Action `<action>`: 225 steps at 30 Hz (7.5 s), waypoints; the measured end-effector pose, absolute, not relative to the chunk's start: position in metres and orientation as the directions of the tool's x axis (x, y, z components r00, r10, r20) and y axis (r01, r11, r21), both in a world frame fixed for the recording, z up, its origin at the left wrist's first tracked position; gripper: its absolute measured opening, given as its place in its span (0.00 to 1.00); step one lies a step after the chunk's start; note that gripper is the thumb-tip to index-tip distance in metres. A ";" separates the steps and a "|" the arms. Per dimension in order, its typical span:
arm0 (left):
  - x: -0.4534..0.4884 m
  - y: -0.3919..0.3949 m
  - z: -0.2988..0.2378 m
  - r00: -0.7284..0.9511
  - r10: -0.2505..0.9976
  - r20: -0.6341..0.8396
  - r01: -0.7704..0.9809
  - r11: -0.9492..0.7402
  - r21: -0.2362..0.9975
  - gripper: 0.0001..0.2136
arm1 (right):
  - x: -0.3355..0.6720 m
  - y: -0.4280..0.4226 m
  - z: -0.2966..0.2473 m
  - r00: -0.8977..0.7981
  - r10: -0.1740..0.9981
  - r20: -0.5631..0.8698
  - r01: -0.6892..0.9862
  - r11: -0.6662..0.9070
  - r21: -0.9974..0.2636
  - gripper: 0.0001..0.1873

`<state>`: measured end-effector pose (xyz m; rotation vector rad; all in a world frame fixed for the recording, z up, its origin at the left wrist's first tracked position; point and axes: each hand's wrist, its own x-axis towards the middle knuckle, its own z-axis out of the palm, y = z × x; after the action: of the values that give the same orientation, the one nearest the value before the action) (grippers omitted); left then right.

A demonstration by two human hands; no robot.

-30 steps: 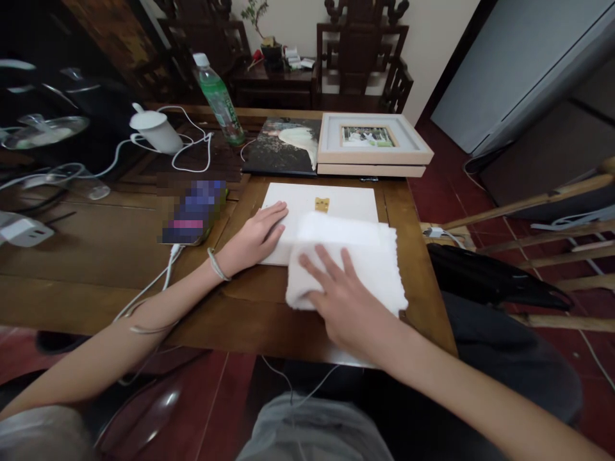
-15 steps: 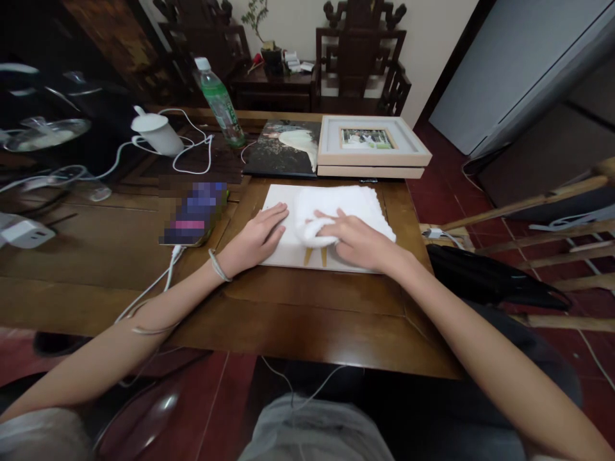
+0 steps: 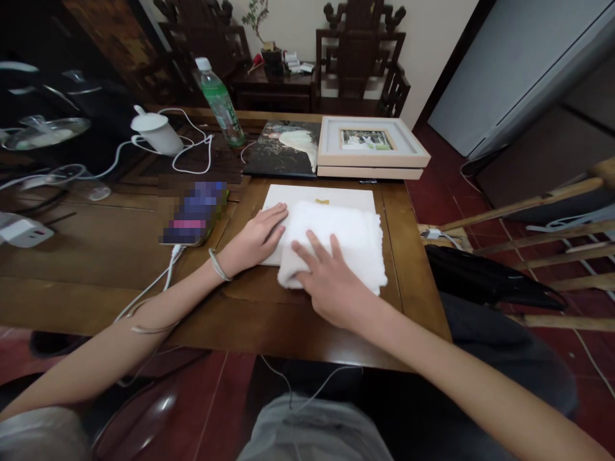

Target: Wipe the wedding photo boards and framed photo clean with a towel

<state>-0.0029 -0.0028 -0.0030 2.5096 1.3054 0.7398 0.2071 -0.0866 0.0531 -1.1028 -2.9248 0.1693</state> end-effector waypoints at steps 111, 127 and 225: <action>-0.003 -0.002 -0.006 0.438 0.796 0.419 0.706 -0.593 0.388 0.19 | 0.165 0.057 0.093 -0.426 0.904 -0.019 0.873 0.405 -0.271 0.14; -0.002 -0.003 -0.007 0.440 0.800 0.408 0.716 -0.586 0.379 0.20 | 0.284 -0.104 0.062 -0.708 0.703 0.069 0.684 0.707 -0.179 0.22; -0.004 -0.002 -0.005 0.445 0.805 0.392 0.734 -0.579 0.355 0.19 | 0.287 -0.030 0.071 -0.616 0.786 0.049 0.757 0.608 -0.242 0.17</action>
<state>-0.0037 -0.0023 -0.0054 2.5550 1.3685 0.8046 0.2872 -0.0303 0.0705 -1.2949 -2.6793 0.2966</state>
